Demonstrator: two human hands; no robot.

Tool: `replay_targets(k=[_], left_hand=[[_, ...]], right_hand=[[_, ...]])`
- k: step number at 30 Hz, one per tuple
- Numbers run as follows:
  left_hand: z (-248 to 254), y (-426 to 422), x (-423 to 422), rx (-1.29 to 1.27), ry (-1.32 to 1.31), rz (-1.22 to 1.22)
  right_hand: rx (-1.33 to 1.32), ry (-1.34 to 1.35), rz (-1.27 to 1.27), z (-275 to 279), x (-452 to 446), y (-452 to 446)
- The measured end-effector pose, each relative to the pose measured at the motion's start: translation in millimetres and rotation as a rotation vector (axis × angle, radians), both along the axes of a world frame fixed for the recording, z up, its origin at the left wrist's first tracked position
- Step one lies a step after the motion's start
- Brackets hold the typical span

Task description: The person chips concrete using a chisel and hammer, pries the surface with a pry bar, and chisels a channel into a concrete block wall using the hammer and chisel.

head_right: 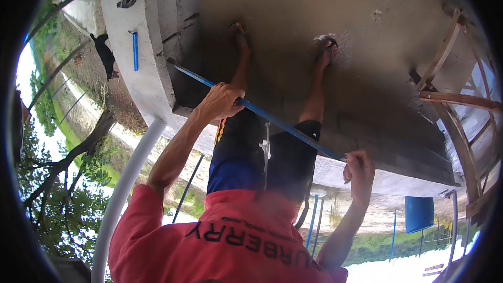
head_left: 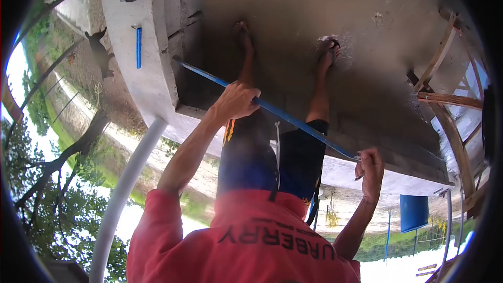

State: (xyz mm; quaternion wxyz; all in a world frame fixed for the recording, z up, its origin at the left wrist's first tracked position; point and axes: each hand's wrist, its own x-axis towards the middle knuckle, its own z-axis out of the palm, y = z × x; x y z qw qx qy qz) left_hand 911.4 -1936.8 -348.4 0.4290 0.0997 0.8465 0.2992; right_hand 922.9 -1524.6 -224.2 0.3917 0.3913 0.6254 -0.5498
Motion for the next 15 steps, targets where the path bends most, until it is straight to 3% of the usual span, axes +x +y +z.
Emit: replay_targets(k=[7, 9, 12, 15], left_hand=[[-125.1, 64.9, -27.7, -0.097, -0.022, -0.091], [-168.3, 78.7, -38.6, -0.119, -0.043, -0.114], [-230.0, 105.6, -43.2, -0.053, 0.013, -0.113], [-266.5, 148.9, -32.9, 0.086, 0.171, -0.037]], right_hand=[[-0.06, 0.232, 0.129, -131.4, -10.9, 26.9], [0.01, 0.289, 0.231, -168.1, -8.7, 37.0], [0.12, 0.109, -0.032, -208.4, -14.2, 49.7], [0.48, 0.017, -0.016, -247.8, -23.4, 113.3]])
